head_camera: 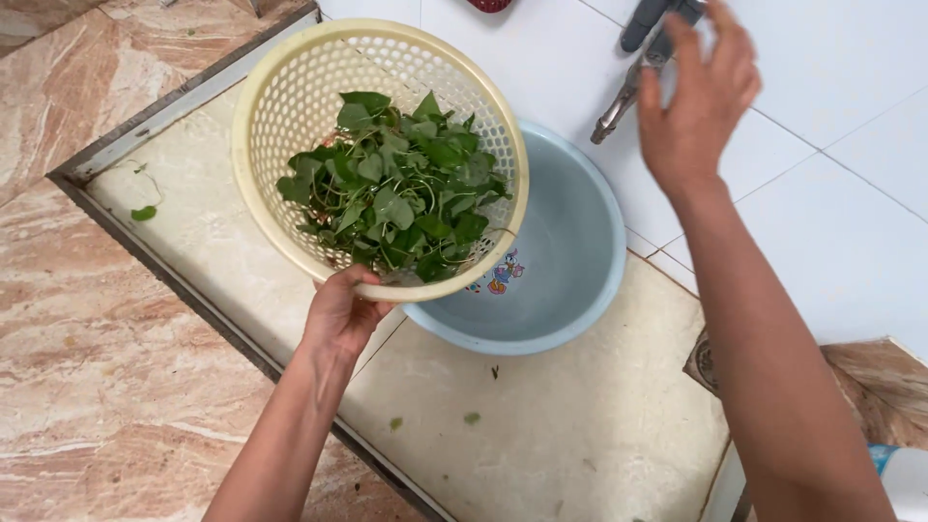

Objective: Washing leafy green vegetables in a basin under a faucet and transferring them to a strainer.

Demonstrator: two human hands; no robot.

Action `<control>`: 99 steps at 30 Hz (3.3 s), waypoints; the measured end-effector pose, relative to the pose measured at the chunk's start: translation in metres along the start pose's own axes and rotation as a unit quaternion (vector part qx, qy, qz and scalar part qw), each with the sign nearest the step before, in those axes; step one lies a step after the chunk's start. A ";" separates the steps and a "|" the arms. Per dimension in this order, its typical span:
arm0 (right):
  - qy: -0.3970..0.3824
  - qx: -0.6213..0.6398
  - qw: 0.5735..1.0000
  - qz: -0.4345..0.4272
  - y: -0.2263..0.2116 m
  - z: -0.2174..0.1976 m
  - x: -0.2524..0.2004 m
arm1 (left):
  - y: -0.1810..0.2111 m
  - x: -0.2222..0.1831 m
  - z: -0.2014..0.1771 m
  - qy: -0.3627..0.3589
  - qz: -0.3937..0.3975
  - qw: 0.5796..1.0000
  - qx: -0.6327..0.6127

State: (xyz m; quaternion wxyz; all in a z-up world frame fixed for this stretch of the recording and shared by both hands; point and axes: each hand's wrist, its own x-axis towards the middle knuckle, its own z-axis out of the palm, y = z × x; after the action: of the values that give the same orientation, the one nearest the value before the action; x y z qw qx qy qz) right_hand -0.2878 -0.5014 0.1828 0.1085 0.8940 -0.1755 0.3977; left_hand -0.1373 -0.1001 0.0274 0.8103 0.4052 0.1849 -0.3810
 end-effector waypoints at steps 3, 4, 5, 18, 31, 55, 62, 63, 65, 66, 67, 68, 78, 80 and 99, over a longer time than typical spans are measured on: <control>-0.001 0.024 0.995 0.094 0.038 0.006 -0.010 | 0.000 0.001 -0.003 -0.015 0.028 0.999 0.022; -0.009 0.055 0.983 0.174 0.051 0.008 -0.010 | 0.002 -0.001 -0.002 -0.007 0.021 1.000 0.020; -0.020 0.086 0.964 0.252 0.064 0.010 -0.011 | 0.004 -0.003 -0.001 0.002 0.014 1.000 0.017; -0.346 0.280 0.895 0.018 -0.186 0.027 -0.038 | -0.021 -0.068 0.037 0.010 -0.001 0.999 0.047; -0.311 0.320 0.884 0.142 -0.217 0.070 -0.032 | -0.022 -0.130 0.066 0.039 0.114 0.980 0.158; -0.508 0.048 0.811 0.285 -0.121 -0.023 -0.137 | -0.052 -0.100 0.062 0.081 0.411 0.862 0.286; -0.358 0.160 0.905 0.163 -0.109 0.060 -0.157 | -0.054 -0.104 0.070 0.056 0.388 0.885 0.252; -0.358 0.160 0.906 0.162 -0.116 0.069 -0.152 | -0.056 -0.106 0.071 0.056 0.388 0.885 0.252; -0.272 0.242 0.920 0.144 -0.131 0.087 -0.142 | -0.061 -0.109 0.073 0.033 0.376 0.897 0.231; -0.273 0.242 0.920 0.144 -0.139 0.080 -0.134 | -0.063 -0.112 0.075 0.033 0.376 0.897 0.230; -0.245 0.273 0.917 0.159 -0.147 0.073 -0.125 | -0.066 -0.115 0.077 0.027 0.380 0.894 0.234; -0.216 0.303 0.912 0.174 -0.155 0.066 -0.116 | -0.068 -0.118 0.080 0.022 0.384 0.891 0.239; -0.084 0.213 0.969 0.094 -0.125 0.068 -0.094 | -0.079 -0.123 0.081 -0.004 0.346 0.915 0.206; -0.048 0.108 0.989 -0.086 -0.118 0.077 -0.090 | -0.081 -0.126 0.085 -0.009 0.350 0.915 0.201; -0.389 0.334 0.852 0.105 -0.167 0.040 -0.175 | -0.080 -0.110 0.083 0.009 0.388 0.896 0.218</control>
State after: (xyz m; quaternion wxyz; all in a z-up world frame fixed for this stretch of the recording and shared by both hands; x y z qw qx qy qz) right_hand -0.3025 -0.3220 0.0163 -0.3166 0.9342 -0.1528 0.0609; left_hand -0.2704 -0.1454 0.1030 0.7834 0.6145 -0.0677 -0.0640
